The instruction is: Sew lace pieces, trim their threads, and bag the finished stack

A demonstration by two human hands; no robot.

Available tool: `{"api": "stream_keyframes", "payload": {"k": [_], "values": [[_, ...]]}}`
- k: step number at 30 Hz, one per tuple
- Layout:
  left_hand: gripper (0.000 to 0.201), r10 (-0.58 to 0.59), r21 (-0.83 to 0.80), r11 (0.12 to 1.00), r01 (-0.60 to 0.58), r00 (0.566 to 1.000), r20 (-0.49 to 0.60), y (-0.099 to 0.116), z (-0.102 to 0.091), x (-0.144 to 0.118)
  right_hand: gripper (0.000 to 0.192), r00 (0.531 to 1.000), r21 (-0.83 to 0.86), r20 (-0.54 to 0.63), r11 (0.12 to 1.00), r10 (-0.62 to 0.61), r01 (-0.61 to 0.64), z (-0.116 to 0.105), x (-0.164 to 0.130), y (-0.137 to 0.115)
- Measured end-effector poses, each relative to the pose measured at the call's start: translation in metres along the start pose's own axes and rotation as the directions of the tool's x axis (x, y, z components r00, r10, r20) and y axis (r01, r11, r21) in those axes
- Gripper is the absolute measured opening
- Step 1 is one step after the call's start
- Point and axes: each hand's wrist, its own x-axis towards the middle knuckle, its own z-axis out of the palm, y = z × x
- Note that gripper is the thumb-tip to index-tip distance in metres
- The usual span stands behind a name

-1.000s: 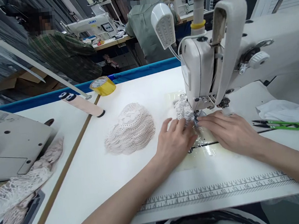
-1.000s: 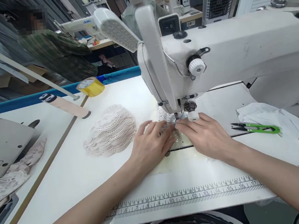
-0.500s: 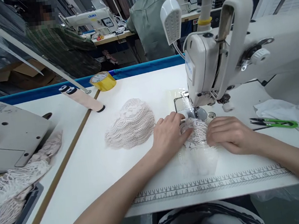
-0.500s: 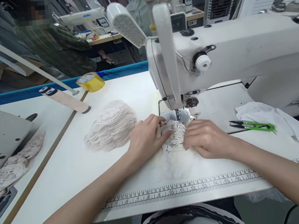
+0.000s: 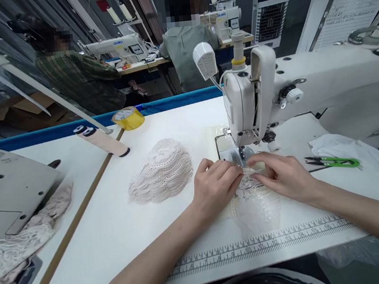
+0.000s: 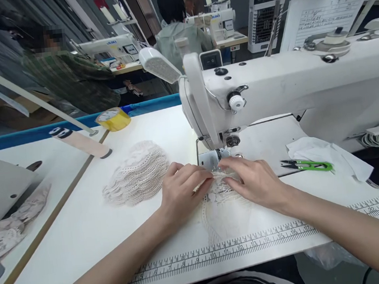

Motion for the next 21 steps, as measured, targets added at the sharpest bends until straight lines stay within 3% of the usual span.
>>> {"api": "stream_keyframes", "payload": {"k": [8,21], "values": [[0.014,0.073,0.008,0.997,-0.072,0.994,-0.083,0.0026,-0.0024,0.0014,0.022,0.997,0.178,0.041,0.982,-0.071,0.063,0.0022,-0.0019,0.001],[0.017,0.089,0.04,0.995,-0.087,0.994,-0.059,0.0042,-0.0059,-0.0006,0.01,0.995,0.285,0.043,0.956,-0.088,0.072,0.0008,-0.0018,0.0008]]}}
